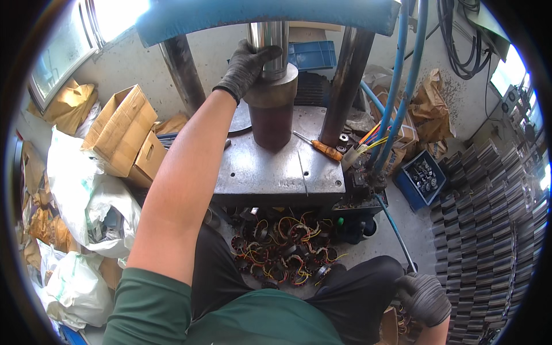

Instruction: The person trims wires on motor stators with a tool, cleans the internal surface of a stator using a pick, and then uses a hydraulic press to assemble the stator components.

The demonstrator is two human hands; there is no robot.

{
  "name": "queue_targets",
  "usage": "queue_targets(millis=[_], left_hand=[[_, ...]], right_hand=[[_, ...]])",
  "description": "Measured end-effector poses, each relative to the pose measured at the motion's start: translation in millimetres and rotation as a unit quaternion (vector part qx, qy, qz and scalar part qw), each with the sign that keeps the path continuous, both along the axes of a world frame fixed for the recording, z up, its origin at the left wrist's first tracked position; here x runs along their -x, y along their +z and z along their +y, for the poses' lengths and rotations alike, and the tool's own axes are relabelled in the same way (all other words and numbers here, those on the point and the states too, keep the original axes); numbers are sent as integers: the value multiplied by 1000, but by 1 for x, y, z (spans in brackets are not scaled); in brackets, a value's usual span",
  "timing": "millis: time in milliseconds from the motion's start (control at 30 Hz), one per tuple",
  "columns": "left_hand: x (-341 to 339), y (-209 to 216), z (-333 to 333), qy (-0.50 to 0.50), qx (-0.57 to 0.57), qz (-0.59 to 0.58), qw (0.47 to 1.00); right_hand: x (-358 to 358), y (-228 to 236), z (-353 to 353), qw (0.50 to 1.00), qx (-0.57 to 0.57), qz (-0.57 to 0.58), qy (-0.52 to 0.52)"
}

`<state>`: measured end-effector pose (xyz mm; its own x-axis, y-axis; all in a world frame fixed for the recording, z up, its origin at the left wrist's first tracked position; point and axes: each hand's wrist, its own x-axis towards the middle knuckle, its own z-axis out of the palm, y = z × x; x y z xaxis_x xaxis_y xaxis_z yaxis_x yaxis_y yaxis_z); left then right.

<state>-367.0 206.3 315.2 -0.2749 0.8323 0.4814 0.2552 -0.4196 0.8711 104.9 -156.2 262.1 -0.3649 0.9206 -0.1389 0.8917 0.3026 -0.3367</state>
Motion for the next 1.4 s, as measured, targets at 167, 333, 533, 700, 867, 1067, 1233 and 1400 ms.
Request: queue_targets(millis=[167, 333, 533, 700, 867, 1067, 1233, 1400], left_hand=[[7, 4, -1, -72, 66, 24, 995], [4, 2, 2, -20, 36, 18, 999], [5, -4, 11, -23, 2, 3, 1000], [5, -5, 10, -25, 0, 11, 1000], [6, -6, 11, -36, -2, 13, 999], [9, -9, 23, -34, 0, 11, 999], [10, -10, 23, -38, 4, 18, 999], [8, -10, 20, -38, -4, 6, 999]], right_hand=[[-2, 3, 0, 999, 25, 27, -32], [-2, 5, 0, 996, 26, 58, -69], [-8, 0, -1, 994, 37, 75, -67], [-6, 4, 3, 999, 35, 25, -1], [-2, 9, 1, 986, 64, 99, -119], [-10, 0, 2, 996, 31, 49, -70], [-11, 1, 3, 999, 47, 11, -22], [-6, 9, 6, 996, 31, 52, -61]])
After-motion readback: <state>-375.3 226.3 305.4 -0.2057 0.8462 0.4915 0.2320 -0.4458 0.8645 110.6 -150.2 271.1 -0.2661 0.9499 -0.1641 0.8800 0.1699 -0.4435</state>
